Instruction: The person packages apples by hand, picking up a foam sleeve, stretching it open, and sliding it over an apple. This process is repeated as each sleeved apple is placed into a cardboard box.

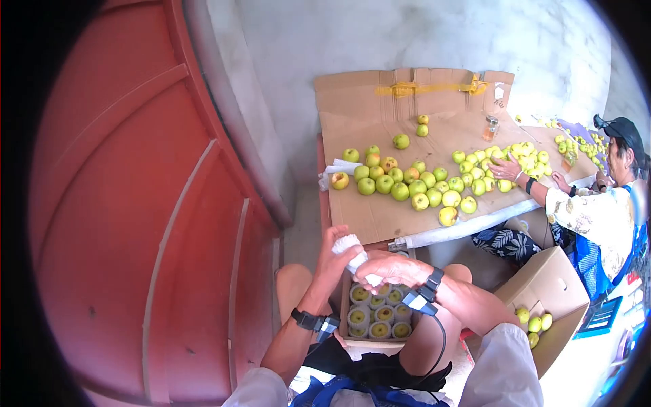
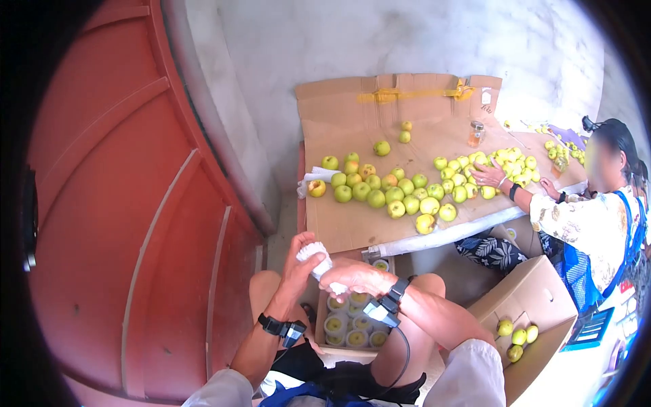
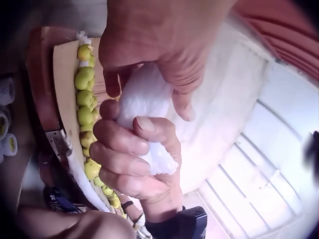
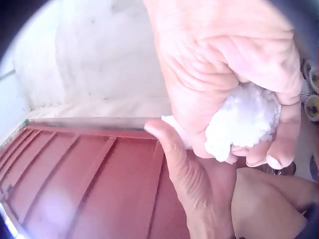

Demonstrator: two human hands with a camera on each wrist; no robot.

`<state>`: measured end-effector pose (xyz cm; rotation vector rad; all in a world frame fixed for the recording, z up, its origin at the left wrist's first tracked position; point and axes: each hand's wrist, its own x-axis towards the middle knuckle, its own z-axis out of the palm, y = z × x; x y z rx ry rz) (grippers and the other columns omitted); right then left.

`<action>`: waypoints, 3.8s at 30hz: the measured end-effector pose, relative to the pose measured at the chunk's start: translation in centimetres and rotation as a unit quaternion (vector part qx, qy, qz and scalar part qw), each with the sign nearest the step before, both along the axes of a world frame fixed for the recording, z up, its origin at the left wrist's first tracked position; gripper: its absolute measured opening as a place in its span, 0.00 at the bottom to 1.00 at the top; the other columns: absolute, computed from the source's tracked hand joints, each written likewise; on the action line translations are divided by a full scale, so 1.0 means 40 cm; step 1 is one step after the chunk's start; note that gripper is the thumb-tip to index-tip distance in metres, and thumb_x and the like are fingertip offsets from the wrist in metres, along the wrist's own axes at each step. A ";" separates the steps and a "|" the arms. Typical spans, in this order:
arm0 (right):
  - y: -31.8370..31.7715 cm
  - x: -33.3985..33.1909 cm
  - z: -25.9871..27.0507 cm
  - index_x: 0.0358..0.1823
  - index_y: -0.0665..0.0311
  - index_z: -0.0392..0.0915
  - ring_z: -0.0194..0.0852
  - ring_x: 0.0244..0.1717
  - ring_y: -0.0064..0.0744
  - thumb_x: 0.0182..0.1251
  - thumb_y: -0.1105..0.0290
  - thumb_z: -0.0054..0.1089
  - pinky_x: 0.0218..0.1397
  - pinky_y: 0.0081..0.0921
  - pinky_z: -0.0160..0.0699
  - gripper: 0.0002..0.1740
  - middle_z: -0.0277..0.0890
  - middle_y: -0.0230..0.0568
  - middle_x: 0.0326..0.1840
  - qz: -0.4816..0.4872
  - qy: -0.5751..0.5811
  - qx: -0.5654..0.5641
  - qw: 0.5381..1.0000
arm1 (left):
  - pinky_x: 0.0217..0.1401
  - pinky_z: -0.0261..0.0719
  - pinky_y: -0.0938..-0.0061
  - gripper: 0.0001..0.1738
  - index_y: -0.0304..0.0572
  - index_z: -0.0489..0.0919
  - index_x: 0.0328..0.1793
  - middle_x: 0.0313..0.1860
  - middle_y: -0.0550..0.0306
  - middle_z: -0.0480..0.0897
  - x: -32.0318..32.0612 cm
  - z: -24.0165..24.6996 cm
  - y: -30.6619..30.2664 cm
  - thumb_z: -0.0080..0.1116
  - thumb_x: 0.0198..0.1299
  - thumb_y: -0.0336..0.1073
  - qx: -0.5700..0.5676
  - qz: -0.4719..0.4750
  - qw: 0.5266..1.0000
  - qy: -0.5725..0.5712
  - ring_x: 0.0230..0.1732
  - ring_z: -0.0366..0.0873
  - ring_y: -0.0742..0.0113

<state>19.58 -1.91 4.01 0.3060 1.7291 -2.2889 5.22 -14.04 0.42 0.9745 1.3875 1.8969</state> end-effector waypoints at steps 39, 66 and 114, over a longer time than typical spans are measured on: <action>-0.099 0.313 0.062 0.40 0.64 0.81 0.77 0.30 0.24 0.68 0.61 0.69 0.31 0.23 0.76 0.13 0.75 0.30 0.29 0.039 0.005 -0.107 0.993 | 0.55 0.78 0.64 0.13 0.43 0.79 0.42 0.46 0.55 0.81 0.178 0.276 -0.027 0.63 0.49 0.36 0.246 -0.112 0.517 0.812 0.51 0.79 0.61; -0.036 0.277 0.004 0.20 0.71 0.79 0.78 0.21 0.37 0.42 0.70 0.70 0.26 0.38 0.73 0.11 0.77 0.44 0.16 -0.013 0.067 0.508 0.859 | 0.45 0.79 0.51 0.12 0.35 0.79 0.35 0.31 0.40 0.84 0.229 0.227 -0.039 0.68 0.41 0.25 -0.090 -0.222 0.675 0.698 0.37 0.83 0.38; 0.005 0.225 0.103 0.37 0.56 0.80 0.84 0.36 0.43 0.54 0.66 0.67 0.29 0.38 0.82 0.09 0.79 0.37 0.32 -0.126 0.340 0.806 0.468 | 0.24 0.75 0.77 0.16 0.35 0.78 0.45 0.29 0.61 0.80 0.191 0.214 -0.048 0.77 0.60 0.32 -0.279 -0.280 0.913 0.105 0.22 0.76 0.74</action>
